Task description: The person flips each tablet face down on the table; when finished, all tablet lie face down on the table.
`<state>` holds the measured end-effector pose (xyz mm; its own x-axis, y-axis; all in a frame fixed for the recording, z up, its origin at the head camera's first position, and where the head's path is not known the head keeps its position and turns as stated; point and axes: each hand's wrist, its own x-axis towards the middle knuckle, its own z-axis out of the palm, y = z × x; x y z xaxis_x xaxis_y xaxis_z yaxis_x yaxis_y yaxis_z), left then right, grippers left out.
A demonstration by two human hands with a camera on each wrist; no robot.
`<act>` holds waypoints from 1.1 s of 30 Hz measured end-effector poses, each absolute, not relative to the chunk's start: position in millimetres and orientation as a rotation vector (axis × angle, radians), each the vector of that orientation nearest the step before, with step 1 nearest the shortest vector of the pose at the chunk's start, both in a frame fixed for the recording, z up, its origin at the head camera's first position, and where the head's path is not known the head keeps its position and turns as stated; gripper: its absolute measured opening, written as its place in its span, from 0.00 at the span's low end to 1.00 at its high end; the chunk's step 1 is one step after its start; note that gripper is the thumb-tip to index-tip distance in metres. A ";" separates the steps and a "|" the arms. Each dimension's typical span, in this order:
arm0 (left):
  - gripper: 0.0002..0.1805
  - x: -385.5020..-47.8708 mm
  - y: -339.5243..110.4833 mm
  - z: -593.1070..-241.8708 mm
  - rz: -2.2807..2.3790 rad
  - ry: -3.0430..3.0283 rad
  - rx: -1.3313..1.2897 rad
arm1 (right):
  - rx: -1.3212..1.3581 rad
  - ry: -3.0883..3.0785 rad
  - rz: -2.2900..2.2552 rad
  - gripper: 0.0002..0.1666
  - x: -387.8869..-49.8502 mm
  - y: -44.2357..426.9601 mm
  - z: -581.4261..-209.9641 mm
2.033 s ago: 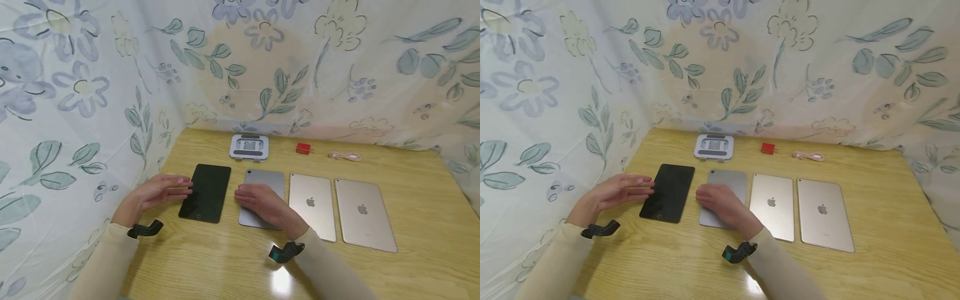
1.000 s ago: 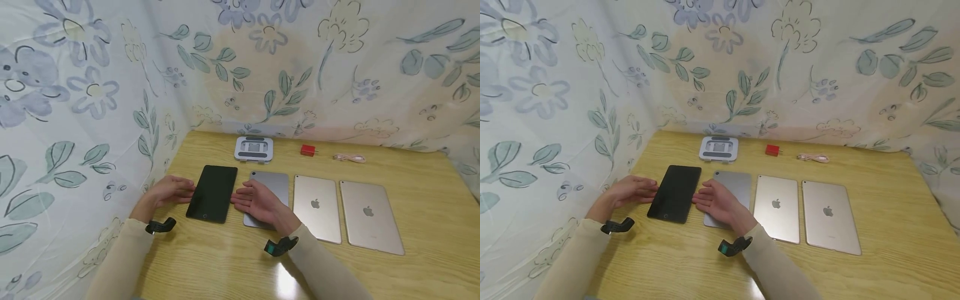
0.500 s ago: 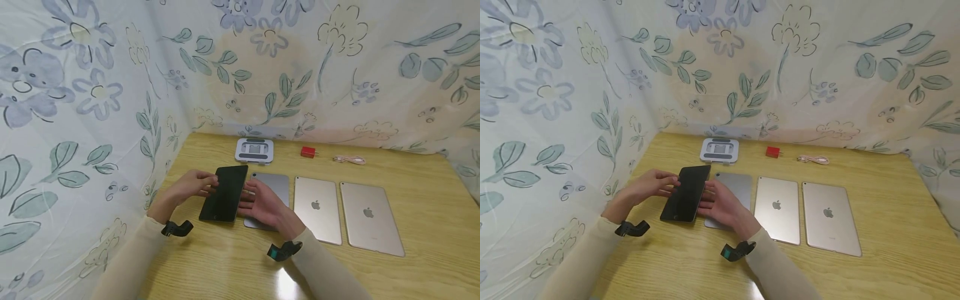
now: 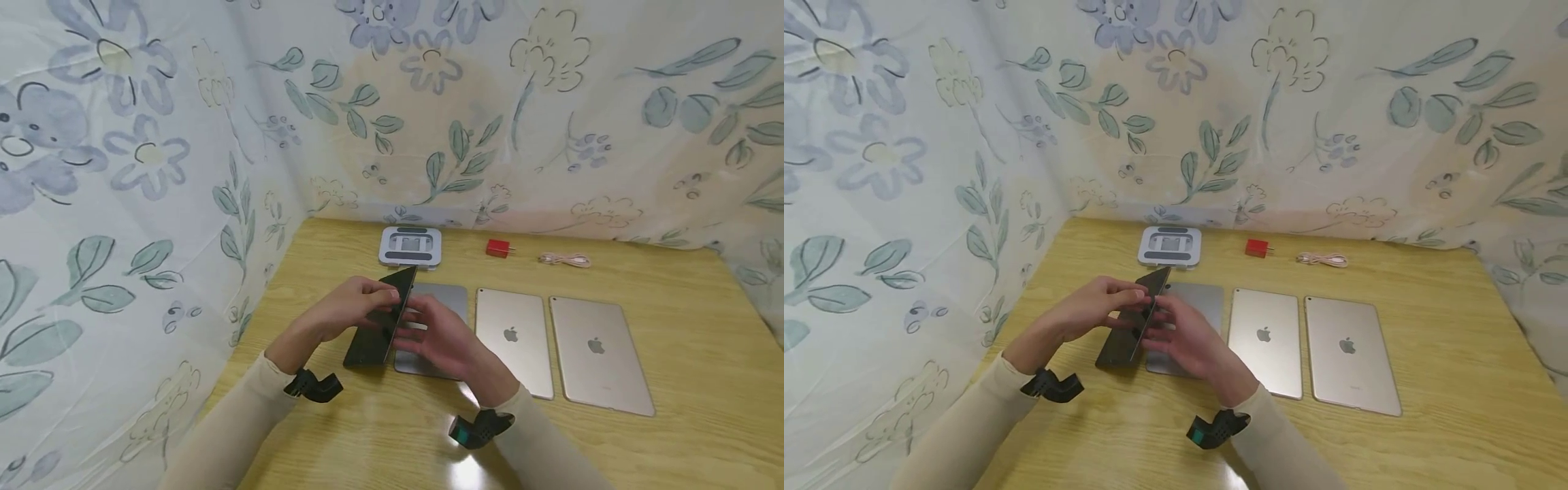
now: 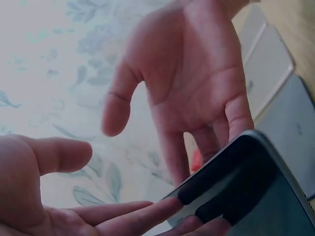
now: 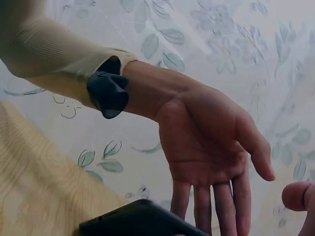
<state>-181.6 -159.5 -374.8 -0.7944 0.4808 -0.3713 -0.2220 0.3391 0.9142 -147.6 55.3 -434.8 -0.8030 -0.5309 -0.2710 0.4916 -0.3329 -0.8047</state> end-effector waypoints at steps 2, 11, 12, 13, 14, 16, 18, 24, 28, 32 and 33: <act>0.25 -179.6 -159.6 -369.2 1.536 1.980 0.224 | -0.076 1.330 -2.166 0.30 -143.1 53.1 -427.4; 0.29 -183.7 -185.6 -355.7 1.679 1.878 0.156 | -0.127 1.570 -2.120 0.31 -139.1 29.9 -408.7; 0.30 -184.5 -189.6 -356.0 1.687 1.870 0.155 | -0.139 1.594 -2.104 0.32 -139.2 26.1 -408.2; 0.31 -185.1 -193.3 -356.5 1.694 1.864 0.153 | -0.149 1.615 -2.090 0.33 -139.6 22.3 -408.2; 0.32 -186.0 -196.8 -357.3 1.701 1.859 0.154 | -0.160 1.631 -2.079 0.34 -139.9 18.5 -408.3; 0.32 -187.6 -203.3 -359.3 1.714 1.852 0.149 | -0.165 1.664 -2.060 0.36 -140.5 11.5 -408.8; 0.32 -188.6 -208.7 -360.7 1.724 1.846 0.125 | -0.164 1.677 -2.051 0.36 -141.2 5.3 -409.7; 0.32 -189.7 -223.0 -362.1 1.686 1.866 0.067 | -0.207 1.673 -2.004 0.35 -141.9 -8.7 -411.8; 0.33 -190.3 -234.2 -362.9 1.656 1.906 0.046 | -0.245 1.603 -1.992 0.36 -144.6 -12.7 -419.2; 0.32 -189.7 -248.0 -365.6 1.636 1.946 0.022 | -0.207 1.544 -1.972 0.36 -147.4 -10.5 -435.2; 0.32 -189.5 -251.4 -366.9 1.632 1.958 0.016 | -0.175 1.536 -1.969 0.37 -147.9 -9.3 -440.0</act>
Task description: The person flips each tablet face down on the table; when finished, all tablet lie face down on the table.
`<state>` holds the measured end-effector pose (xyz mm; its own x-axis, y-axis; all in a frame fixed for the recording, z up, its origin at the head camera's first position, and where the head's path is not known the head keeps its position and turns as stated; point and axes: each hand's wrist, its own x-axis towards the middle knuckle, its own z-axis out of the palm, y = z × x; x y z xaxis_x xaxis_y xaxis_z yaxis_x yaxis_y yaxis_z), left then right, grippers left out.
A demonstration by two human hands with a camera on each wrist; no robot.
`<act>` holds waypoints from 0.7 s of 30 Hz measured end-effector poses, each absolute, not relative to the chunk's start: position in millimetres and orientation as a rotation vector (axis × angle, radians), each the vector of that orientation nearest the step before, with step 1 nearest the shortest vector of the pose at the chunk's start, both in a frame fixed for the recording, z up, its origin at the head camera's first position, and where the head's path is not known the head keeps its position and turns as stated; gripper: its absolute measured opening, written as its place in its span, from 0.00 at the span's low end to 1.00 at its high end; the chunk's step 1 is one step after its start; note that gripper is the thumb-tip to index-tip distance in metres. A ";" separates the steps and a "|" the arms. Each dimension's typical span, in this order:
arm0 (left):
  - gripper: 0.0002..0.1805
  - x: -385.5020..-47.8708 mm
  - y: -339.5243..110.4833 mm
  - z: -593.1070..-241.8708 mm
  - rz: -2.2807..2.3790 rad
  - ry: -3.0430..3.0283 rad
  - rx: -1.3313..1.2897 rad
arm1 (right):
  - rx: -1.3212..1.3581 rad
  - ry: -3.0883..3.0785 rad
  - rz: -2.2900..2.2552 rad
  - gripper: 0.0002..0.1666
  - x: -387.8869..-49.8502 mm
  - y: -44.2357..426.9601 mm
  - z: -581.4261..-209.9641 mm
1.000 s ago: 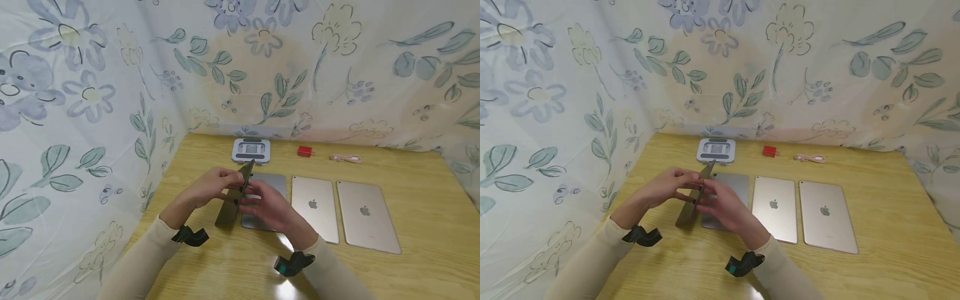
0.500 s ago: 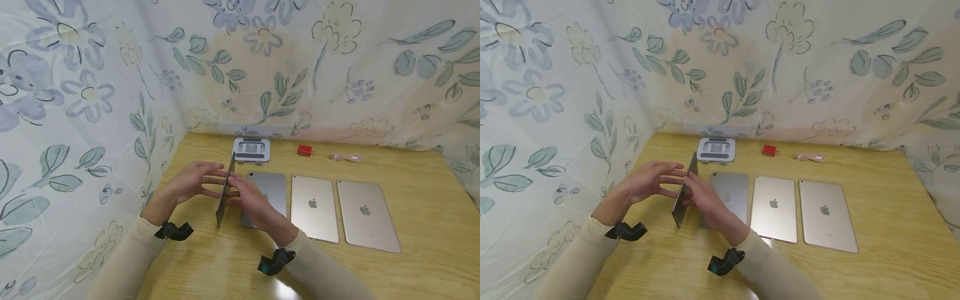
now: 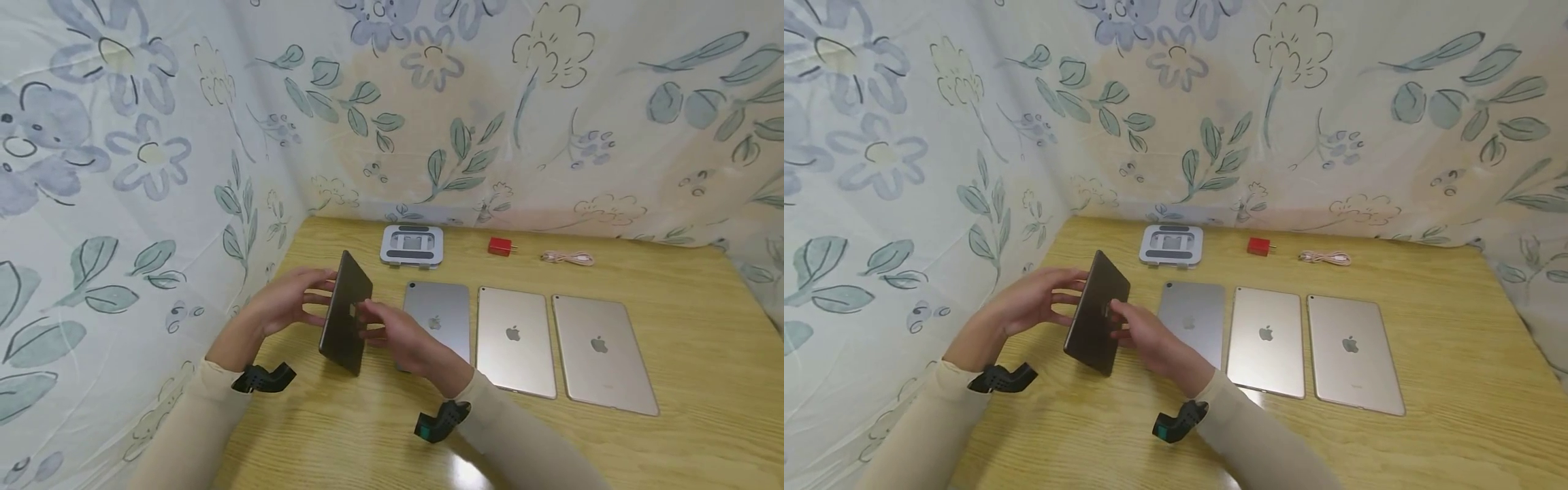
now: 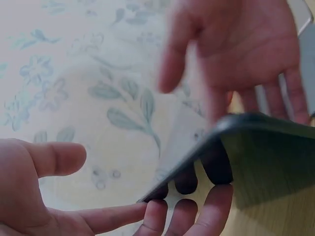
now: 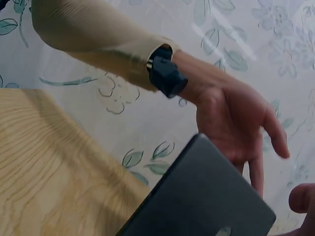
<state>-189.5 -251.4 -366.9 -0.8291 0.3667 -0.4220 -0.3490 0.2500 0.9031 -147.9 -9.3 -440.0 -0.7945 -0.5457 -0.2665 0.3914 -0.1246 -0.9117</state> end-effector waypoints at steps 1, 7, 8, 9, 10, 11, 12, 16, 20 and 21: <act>0.31 -189.6 -254.2 -368.7 1.631 1.962 0.008 | -0.143 1.535 -1.966 0.38 -148.4 -7.6 -444.9; 0.31 -190.6 -265.3 -386.8 1.686 1.916 -0.127 | -0.011 1.506 -1.985 0.43 -151.1 1.2 -461.1; 0.31 -190.8 -266.1 -390.4 1.694 1.909 -0.145 | -0.012 1.505 -1.988 0.43 -151.1 2.2 -461.2; 0.31 -191.3 -266.8 -394.3 1.703 1.903 -0.169 | -0.017 1.504 -1.993 0.42 -150.8 3.1 -460.7; 0.31 -191.9 -267.5 -397.8 1.711 1.896 -0.186 | -0.017 1.506 -1.996 0.42 -150.5 3.9 -460.2; 0.31 -192.6 -267.7 -401.2 1.714 1.893 -0.196 | -0.015 1.512 -1.995 0.42 -149.9 4.8 -459.5; 0.32 -193.4 -268.1 -404.6 1.712 1.893 -0.195 | -0.016 1.519 -1.993 0.42 -149.3 5.8 -459.0; 0.31 -197.8 -265.8 -418.2 1.709 1.886 -0.220 | -0.032 1.538 -1.972 0.43 -146.7 9.8 -457.4; 0.30 -201.4 -259.7 -430.1 1.683 1.905 -0.247 | -0.083 1.545 -1.931 0.47 -145.5 14.3 -454.4; 0.30 -202.0 -258.2 -432.8 1.678 1.912 -0.256 | -0.091 1.543 -1.922 0.48 -145.5 15.3 -453.4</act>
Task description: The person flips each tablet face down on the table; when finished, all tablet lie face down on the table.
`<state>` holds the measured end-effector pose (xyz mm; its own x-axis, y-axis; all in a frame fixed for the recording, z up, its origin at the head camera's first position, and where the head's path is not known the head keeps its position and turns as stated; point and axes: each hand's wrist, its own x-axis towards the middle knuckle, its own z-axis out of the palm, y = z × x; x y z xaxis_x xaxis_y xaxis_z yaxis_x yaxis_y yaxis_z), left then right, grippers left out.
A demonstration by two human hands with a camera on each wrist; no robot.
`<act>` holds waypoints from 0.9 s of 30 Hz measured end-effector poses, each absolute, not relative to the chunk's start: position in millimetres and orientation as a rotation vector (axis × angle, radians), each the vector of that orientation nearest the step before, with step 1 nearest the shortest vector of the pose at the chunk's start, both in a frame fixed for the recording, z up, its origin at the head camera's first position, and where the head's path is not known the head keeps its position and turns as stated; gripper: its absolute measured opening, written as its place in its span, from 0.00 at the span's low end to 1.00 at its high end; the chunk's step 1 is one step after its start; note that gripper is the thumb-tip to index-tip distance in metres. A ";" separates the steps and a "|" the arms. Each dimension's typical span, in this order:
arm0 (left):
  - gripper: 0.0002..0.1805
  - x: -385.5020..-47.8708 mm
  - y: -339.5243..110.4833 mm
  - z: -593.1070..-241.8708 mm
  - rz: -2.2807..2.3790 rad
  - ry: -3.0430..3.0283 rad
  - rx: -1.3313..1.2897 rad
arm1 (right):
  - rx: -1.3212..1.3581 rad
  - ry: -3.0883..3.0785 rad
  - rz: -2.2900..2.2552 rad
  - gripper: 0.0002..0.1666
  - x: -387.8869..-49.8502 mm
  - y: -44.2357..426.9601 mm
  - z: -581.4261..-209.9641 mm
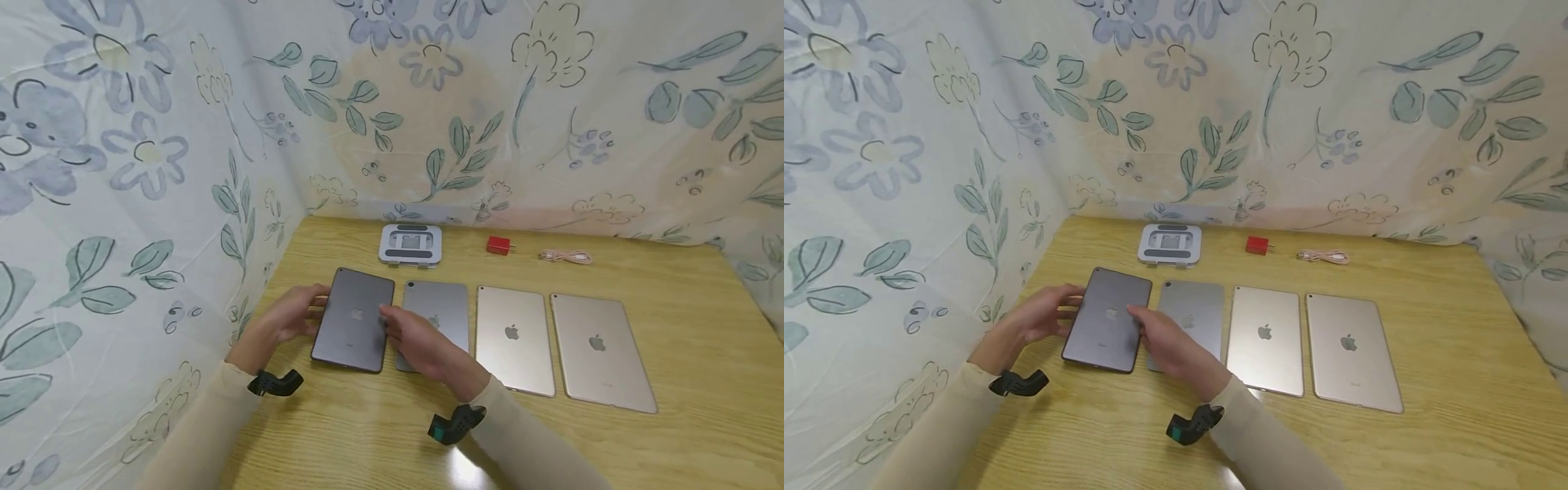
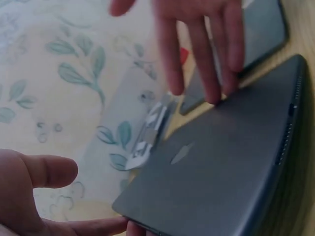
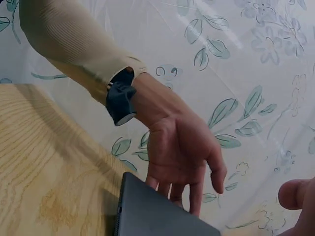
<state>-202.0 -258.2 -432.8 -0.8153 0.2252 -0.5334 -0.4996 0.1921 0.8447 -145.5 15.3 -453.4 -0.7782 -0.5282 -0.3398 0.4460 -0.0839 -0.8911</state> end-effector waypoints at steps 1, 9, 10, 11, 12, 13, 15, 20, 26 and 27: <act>0.30 -202.1 -256.4 -435.2 1.672 1.923 -0.271 | -0.102 1.542 -1.916 0.48 -145.2 16.5 -452.3; 0.36 -196.9 -242.4 -446.6 1.450 2.145 -0.216 | -0.108 1.542 -1.896 0.48 -142.5 22.4 -448.7; 0.36 -195.9 -240.1 -447.4 1.412 2.186 -0.200 | -0.104 1.544 -1.897 0.47 -142.3 22.8 -448.7; 0.36 -195.1 -237.7 -448.2 1.373 2.228 -0.184 | -0.105 1.550 -1.901 0.46 -142.1 23.4 -448.4; 0.36 -194.1 -235.5 -448.6 1.342 2.263 -0.173 | -0.110 1.556 -1.903 0.46 -142.0 23.8 -448.5; 0.36 -193.0 -233.6 -448.3 1.313 2.298 -0.162 | -0.115 1.561 -1.906 0.45 -142.0 24.2 -448.5; 0.35 -191.3 -230.7 -448.5 1.285 2.343 -0.145 | -0.125 1.564 -1.909 0.44 -141.7 25.0 -448.5; 0.36 -188.7 -230.0 -446.8 1.254 2.429 -0.114 | -0.152 1.564 -1.911 0.43 -136.5 34.5 -448.8; 0.32 -187.0 -241.8 -428.0 1.183 2.629 -0.041 | -0.310 1.673 -1.896 0.41 -121.6 92.7 -435.3; 0.32 -186.6 -245.5 -420.1 1.179 2.661 -0.018 | -0.356 1.738 -1.885 0.40 -119.5 108.0 -429.6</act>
<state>-186.6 -245.5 -420.1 -0.9733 0.0817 -0.2144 -0.1038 0.6763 0.7292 -119.5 108.0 -429.6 -0.8159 -0.5534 -0.1677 0.2120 -0.0165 -0.9771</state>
